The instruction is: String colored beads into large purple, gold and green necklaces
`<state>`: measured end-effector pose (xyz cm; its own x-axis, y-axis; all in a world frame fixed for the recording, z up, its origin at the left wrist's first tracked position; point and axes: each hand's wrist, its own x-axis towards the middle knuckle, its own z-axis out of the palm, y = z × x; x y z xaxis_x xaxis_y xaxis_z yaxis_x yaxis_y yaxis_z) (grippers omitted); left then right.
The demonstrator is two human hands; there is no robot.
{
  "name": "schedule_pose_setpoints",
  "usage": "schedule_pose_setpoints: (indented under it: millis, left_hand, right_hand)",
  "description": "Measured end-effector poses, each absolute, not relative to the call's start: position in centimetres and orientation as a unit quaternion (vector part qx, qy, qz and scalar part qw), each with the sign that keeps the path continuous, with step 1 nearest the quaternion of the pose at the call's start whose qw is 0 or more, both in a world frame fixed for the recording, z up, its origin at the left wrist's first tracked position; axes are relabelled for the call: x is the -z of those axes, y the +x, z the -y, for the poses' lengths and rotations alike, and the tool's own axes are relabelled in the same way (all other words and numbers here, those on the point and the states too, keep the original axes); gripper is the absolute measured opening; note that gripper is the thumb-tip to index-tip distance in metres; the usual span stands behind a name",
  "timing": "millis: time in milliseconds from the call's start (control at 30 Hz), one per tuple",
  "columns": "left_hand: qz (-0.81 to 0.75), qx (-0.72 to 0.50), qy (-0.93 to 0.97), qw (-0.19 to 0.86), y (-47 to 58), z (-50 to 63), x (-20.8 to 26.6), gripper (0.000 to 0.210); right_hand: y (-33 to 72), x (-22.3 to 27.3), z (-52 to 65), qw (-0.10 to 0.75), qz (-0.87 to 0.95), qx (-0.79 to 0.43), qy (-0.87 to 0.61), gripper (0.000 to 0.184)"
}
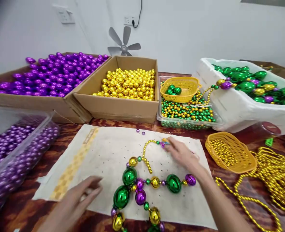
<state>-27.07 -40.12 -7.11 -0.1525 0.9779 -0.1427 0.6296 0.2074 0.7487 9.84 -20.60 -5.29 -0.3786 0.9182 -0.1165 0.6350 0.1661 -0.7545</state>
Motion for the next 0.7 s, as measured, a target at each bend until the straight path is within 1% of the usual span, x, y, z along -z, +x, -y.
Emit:
schedule_pose_setpoints:
  millis: [67, 133, 233, 300, 400, 500, 600, 700]
  left_hand:
    - [-0.670, -0.279, 0.619, 0.301, -23.1, 35.8, 7.6, 0.042]
    - [-0.633, -0.276, 0.657, 0.303, -19.7, 32.5, 8.1, 0.050]
    - [-0.599, -0.281, 0.675, 0.325, -17.1, 29.7, 8.4, 0.042]
    - [-0.591, -0.311, 0.660, 0.344, -17.0, 28.4, 8.2, 0.036]
    - [-0.600, -0.367, 0.623, 0.343, -18.0, 25.8, 7.2, 0.035]
    - [-0.608, -0.397, 0.618, 0.302, -19.6, 22.3, 6.6, 0.037]
    - [-0.584, -0.394, 0.658, 0.265, -21.7, 19.3, 6.9, 0.036]
    - [-0.566, -0.380, 0.684, 0.261, -23.8, 17.8, 8.0, 0.037]
  right_hand:
    - [6.7, 4.9, 21.5, 0.188, 0.720, -0.474, -0.471, 0.022]
    - [4.8, 5.4, 22.0, 0.199, 0.699, -0.520, -0.449, 0.023]
    - [3.8, 6.4, 22.1, 0.226, 0.670, -0.568, -0.422, 0.025]
    - [3.6, 6.8, 21.8, 0.258, 0.651, -0.592, -0.399, 0.024]
    - [2.7, 6.6, 21.0, 0.305, 0.629, -0.610, -0.375, 0.022]
    - [1.0, 6.1, 19.7, 0.309, 0.631, -0.613, -0.361, 0.018]
    - [-0.3, 6.2, 17.6, 0.304, 0.657, -0.595, -0.349, 0.016]
    - [-1.0, 7.1, 14.8, 0.326, 0.665, -0.570, -0.356, 0.013]
